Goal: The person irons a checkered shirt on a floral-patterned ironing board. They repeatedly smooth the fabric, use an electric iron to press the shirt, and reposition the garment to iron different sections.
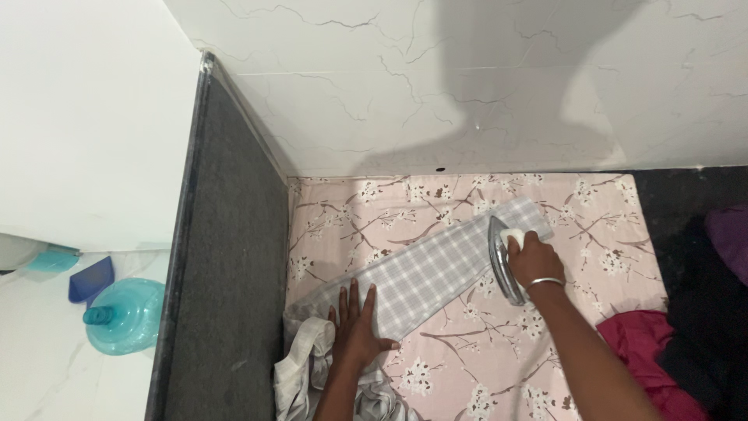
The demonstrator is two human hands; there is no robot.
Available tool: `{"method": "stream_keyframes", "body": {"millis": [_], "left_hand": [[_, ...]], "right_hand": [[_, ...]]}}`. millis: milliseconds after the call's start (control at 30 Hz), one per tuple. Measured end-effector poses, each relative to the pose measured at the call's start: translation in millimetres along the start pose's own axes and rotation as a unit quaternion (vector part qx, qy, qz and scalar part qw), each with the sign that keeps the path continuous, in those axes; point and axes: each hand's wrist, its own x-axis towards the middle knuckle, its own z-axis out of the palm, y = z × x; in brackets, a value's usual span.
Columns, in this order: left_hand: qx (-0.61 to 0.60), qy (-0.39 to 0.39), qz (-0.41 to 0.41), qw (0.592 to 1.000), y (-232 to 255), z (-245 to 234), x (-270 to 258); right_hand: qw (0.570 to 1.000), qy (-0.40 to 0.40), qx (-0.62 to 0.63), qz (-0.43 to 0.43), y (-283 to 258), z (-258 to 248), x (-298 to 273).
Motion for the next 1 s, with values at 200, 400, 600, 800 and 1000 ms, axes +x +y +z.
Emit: {"method": "stream_keyframes", "body": {"millis": [200, 400, 600, 800, 1000], "left_hand": [[0.005, 0.000, -0.004, 1.000, -0.9, 3.8, 0.8], [0.005, 0.005, -0.005, 1.000, 0.8, 3.2, 1.6], [0.010, 0.017, -0.006, 1.000, 0.6, 6.1, -0.4], [0.002, 0.043, -0.016, 0.999, -7.3, 15.0, -8.2], [-0.031, 0.011, -0.042, 0.999, -24.2, 11.0, -26.9]], "right_hand": [[0.994, -0.020, -0.039, -0.097, 9.8, -0.9, 20.7], [0.979, -0.120, -0.037, -0.161, 6.7, -19.3, 28.2], [0.951, -0.240, -0.108, -0.159, -22.2, -34.9, 10.9], [0.924, -0.227, -0.195, -0.239, -50.5, -23.1, -31.6], [0.904, -0.188, -0.203, -0.327, -66.5, -2.6, -59.5]]}}
